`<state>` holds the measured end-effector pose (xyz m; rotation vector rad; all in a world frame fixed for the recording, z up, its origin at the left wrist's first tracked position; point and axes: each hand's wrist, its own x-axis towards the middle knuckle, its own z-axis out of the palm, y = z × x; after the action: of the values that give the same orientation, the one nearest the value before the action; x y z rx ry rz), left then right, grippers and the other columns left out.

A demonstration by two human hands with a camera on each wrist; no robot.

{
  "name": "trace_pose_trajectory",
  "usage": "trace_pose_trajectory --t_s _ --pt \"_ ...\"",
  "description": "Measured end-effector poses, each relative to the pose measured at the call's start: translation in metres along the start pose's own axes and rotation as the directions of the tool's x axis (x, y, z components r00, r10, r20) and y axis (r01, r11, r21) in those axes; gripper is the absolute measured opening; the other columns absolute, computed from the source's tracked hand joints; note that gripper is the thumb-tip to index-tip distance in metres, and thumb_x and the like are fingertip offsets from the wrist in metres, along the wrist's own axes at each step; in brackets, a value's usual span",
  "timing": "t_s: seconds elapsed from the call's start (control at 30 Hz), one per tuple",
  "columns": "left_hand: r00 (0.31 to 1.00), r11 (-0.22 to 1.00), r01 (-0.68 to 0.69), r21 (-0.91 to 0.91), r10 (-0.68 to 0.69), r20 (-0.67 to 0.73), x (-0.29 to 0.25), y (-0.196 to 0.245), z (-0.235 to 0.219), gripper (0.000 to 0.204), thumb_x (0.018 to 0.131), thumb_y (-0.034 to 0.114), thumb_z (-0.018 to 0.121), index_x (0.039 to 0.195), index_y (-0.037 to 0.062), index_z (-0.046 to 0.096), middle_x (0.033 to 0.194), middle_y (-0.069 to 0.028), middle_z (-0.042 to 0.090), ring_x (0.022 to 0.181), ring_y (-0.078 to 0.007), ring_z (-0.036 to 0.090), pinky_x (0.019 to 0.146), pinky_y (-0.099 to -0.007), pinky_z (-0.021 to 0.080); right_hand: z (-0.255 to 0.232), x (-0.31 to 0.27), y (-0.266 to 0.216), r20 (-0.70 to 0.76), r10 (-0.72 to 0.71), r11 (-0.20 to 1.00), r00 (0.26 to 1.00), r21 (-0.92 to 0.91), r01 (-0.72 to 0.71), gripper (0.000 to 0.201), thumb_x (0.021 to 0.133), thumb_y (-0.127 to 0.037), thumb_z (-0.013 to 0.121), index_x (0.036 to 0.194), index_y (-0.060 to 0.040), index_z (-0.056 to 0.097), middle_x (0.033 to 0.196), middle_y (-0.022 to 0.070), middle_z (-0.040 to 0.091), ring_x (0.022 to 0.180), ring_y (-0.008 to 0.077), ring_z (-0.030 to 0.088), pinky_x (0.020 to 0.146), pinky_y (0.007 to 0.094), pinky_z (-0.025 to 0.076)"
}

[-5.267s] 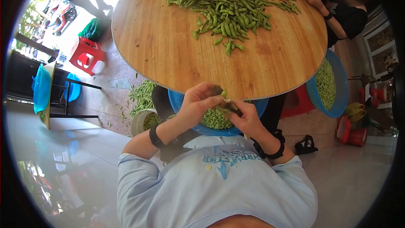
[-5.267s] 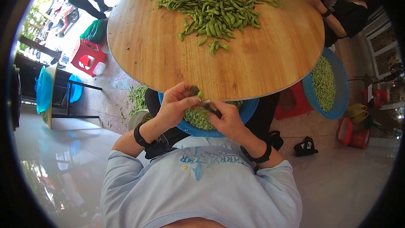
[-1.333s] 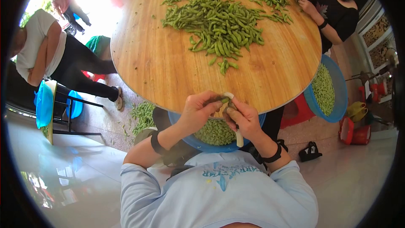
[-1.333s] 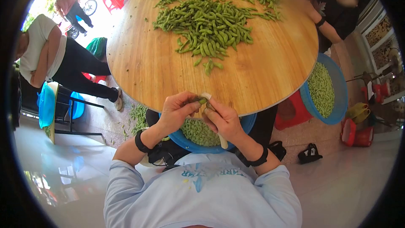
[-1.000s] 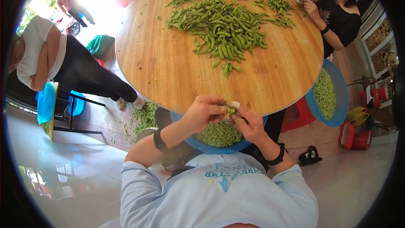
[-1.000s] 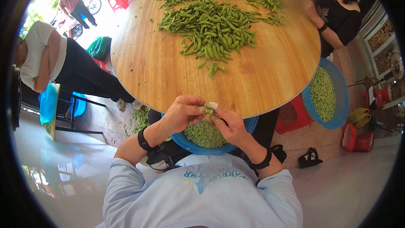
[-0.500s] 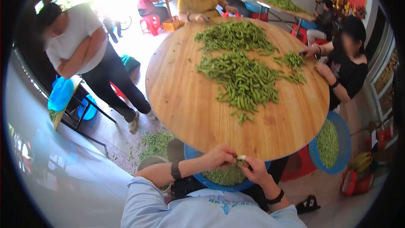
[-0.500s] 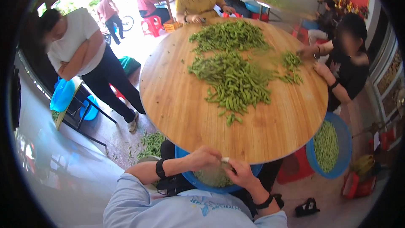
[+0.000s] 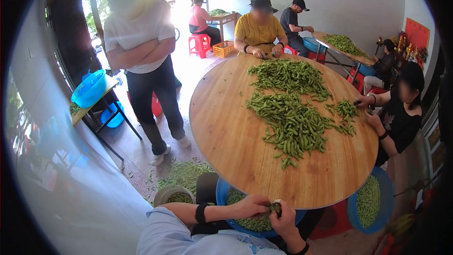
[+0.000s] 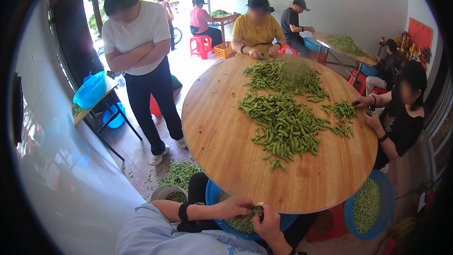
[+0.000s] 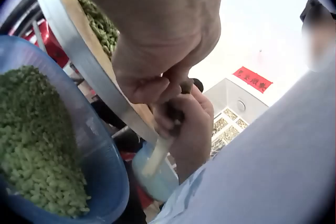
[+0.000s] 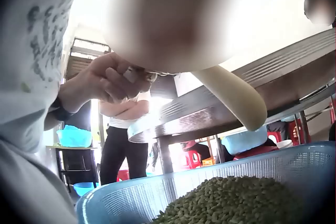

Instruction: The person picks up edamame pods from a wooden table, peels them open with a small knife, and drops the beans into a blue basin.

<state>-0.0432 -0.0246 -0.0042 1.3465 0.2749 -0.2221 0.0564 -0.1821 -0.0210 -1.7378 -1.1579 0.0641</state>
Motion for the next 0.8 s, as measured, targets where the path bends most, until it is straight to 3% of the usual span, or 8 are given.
trace_pose_trajectory --t_s 0.17,0.23,0.33,0.4,0.43,0.57,0.73,0.8 --pt "0.946 0.835 -0.145 0.531 0.275 -0.174 -0.054 0.017 -0.031 0.018 0.084 0.01 0.058 0.1 0.0019 0.063 0.073 -0.005 0.058 0.061 -0.0126 0.055 0.056 -0.0275 0.046 -0.002 -0.005 0.006 0.013 -0.069 0.997 0.998 -0.039 0.069 0.026 0.072 -0.001 0.061 0.097 0.0019 0.057 0.061 0.0119 0.051 0.051 0.0263 0.054 0.048 0.0332 0.042" --pt "0.935 0.703 -0.037 0.71 0.274 -0.223 -0.076 0.023 -0.053 0.025 0.077 0.007 0.057 0.101 0.0013 0.061 0.081 -0.0204 0.06 0.077 -0.035 0.062 0.069 -0.0402 0.049 -0.008 -0.003 0.006 0.07 -0.074 0.997 0.995 0.035 0.072 0.026 0.073 0.0 0.063 0.098 0.0007 0.057 0.061 0.0111 0.05 0.05 0.0252 0.052 0.047 0.0322 0.041" --pt "0.851 0.38 0.149 0.913 0.421 -0.314 -0.1 0.047 -0.074 0.025 0.069 -0.003 0.052 0.093 -0.0013 0.06 0.098 -0.021 0.056 0.085 -0.0396 0.057 0.073 -0.045 0.048 -0.018 -0.001 0.002 0.13 -0.006 1.0 0.991 0.029 0.002 0.027 0.074 0.001 0.061 0.1 0.0005 0.056 0.065 0.0139 0.053 0.054 0.0288 0.056 0.05 0.0349 0.044" --pt "0.773 -0.038 0.243 0.969 0.611 -0.17 -0.092 0.057 -0.085 0.018 0.073 -0.003 0.057 0.09 -0.0027 0.064 0.094 -0.0185 0.058 0.083 -0.0355 0.059 0.072 -0.0403 0.047 -0.019 -0.002 0.005 0.219 -0.008 0.992 0.976 0.125 -0.02 0.026 0.077 0.0 0.059 0.102 0.0016 0.054 0.065 0.0129 0.053 0.052 0.0273 0.054 0.049 0.0334 0.043" --pt "0.779 -0.031 0.23 0.973 0.606 -0.165 -0.077 0.061 -0.088 0.018 0.073 -0.003 0.057 0.09 -0.0027 0.064 0.094 -0.0185 0.058 0.083 -0.0355 0.059 0.072 -0.0403 0.047 -0.021 -0.001 0.006 0.219 0.008 0.993 0.976 0.115 -0.034 0.026 0.077 0.0 0.059 0.102 0.0016 0.054 0.065 0.0129 0.053 0.052 0.0273 0.054 0.049 0.0334 0.043" --pt "0.825 0.379 -0.082 0.922 0.545 -0.15 -0.011 0.077 -0.086 0.013 0.079 0.007 0.062 0.09 0.0006 0.065 0.082 -0.0151 0.06 0.076 -0.0334 0.059 0.067 -0.0388 0.046 -0.019 0.008 0.005 0.219 0.083 0.953 0.972 0.266 -0.141 0.025 0.083 -0.002 0.057 0.106 0.0034 0.049 0.071 0.0131 0.054 0.057 0.0252 0.055 0.054 0.0322 0.044" --pt "0.8 0.306 -0.135 0.942 0.594 -0.078 0.099 0.073 -0.091 0.018 0.079 0.004 0.06 0.096 0.0041 0.065 0.082 -0.0133 0.057 0.078 -0.0334 0.058 0.067 -0.0406 0.045 -0.018 0.009 0.012 0.202 0.196 0.909 0.96 0.33 -0.255 0.022 0.087 -0.002 0.052 0.108 0.0039 0.048 0.078 0.0138 0.057 0.063 0.024 0.057 0.059 0.0324 0.046" --pt "0.802 0.117 -0.268 0.956 0.578 0.154 0.124 0.076 -0.093 0.019 0.076 0.002 0.056 0.093 0.0055 0.065 0.091 -0.0146 0.053 0.086 -0.0344 0.056 0.071 -0.0413 0.047 -0.02 0.007 0.017 0.202 0.189 0.898 0.961 0.361 -0.253 0.023 0.089 -0.003 0.05 0.11 0.0042 0.048 0.078 0.0119 0.058 0.063 0.0214 0.057 0.059 0.031 0.046"
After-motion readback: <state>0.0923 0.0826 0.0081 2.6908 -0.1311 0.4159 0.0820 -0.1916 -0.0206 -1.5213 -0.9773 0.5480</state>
